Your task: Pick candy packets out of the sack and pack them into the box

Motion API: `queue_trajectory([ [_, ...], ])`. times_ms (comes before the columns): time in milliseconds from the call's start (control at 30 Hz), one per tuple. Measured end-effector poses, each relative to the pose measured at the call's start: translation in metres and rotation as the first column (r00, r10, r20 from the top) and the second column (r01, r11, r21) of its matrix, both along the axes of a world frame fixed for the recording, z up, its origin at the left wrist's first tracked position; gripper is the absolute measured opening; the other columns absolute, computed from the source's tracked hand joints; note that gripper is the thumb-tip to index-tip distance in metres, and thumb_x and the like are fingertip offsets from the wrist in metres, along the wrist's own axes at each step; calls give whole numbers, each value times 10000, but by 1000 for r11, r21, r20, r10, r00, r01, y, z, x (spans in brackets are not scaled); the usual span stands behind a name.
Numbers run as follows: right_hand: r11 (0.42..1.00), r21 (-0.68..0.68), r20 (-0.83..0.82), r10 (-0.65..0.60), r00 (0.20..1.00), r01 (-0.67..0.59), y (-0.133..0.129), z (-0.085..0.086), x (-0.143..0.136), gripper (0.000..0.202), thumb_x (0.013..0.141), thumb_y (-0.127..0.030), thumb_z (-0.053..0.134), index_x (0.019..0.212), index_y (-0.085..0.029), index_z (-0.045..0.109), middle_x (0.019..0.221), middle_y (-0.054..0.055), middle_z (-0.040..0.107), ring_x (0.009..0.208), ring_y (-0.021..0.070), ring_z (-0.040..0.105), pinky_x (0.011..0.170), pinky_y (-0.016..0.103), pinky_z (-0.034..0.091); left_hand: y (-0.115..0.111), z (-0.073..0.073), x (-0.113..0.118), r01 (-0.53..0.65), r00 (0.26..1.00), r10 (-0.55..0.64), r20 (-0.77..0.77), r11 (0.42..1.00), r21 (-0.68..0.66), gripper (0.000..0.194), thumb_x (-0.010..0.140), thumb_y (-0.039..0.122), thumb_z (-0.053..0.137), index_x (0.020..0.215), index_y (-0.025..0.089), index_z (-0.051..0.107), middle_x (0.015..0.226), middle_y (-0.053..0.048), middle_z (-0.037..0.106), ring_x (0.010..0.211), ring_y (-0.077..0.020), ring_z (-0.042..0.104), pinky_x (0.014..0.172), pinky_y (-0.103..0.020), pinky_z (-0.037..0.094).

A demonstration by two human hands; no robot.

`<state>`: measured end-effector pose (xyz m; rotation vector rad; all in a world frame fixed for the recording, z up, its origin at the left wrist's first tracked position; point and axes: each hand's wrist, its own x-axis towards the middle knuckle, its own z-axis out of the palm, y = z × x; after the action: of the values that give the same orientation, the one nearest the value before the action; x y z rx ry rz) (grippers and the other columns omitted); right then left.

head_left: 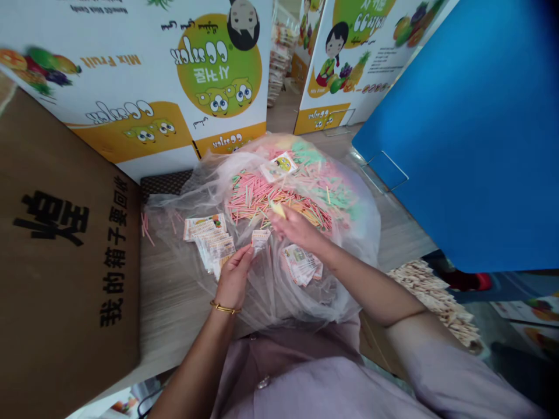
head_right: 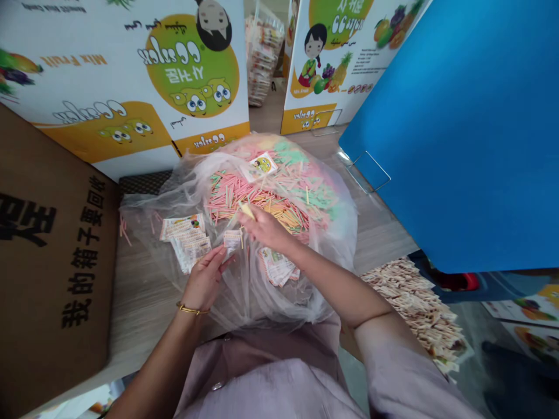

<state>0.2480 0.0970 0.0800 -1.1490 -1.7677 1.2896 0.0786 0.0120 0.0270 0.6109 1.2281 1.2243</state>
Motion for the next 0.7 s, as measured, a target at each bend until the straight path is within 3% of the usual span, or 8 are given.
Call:
queue_trajectory([
  [67,997,-61,-202,-64,977,53,3,7,-3,542,980,-705,313,693,-249,371,582,-46,392,529,127,437,700,302,508,0,-2,-1,20,1000,-20,-11,1000,12,447,671,523,821,980,202,788,1134,-89,777,1118,-255,687,1073,-447,487],
  [167,996,-46,-299,-88,950,77,2,16,-12,625,974,-741,211,643,-244,391,590,-6,461,612,152,541,767,319,526,-1,-6,-1,48,997,-47,-60,999,23,464,704,531,799,1031,202,784,1152,-91,773,1122,-248,688,1113,-450,450],
  [267,999,4,-271,-33,962,36,-4,20,-20,662,993,-712,193,677,-231,521,679,39,602,802,190,645,861,339,525,-1,-9,0,60,995,-58,-83,998,27,467,721,542,786,1046,206,782,1147,-88,775,1113,-242,689,1124,-451,438],
  [400,999,49,-163,-10,987,18,-10,17,-22,634,1034,-617,203,774,-234,635,769,43,681,970,199,660,986,346,487,-2,-11,0,61,994,-60,-89,998,13,468,728,547,781,1052,209,779,1152,-85,774,1104,-238,696,1112,-439,450],
  [533,995,95,-138,5,990,8,-14,9,-24,568,1045,-582,231,821,-237,623,840,35,716,1045,185,653,1044,342,449,-2,-10,0,62,994,-62,-88,998,6,483,722,545,788,1063,204,775,1166,-88,770,1109,-240,696,1121,-447,445],
  [700,997,35,-212,80,974,-74,-15,2,-23,499,1034,-598,293,892,-237,607,962,44,753,1104,179,665,1093,363,431,-1,-2,2,49,999,-49,-22,998,39,457,706,539,800,1023,211,785,1161,-85,773,1137,-255,688,1107,-454,466],
])
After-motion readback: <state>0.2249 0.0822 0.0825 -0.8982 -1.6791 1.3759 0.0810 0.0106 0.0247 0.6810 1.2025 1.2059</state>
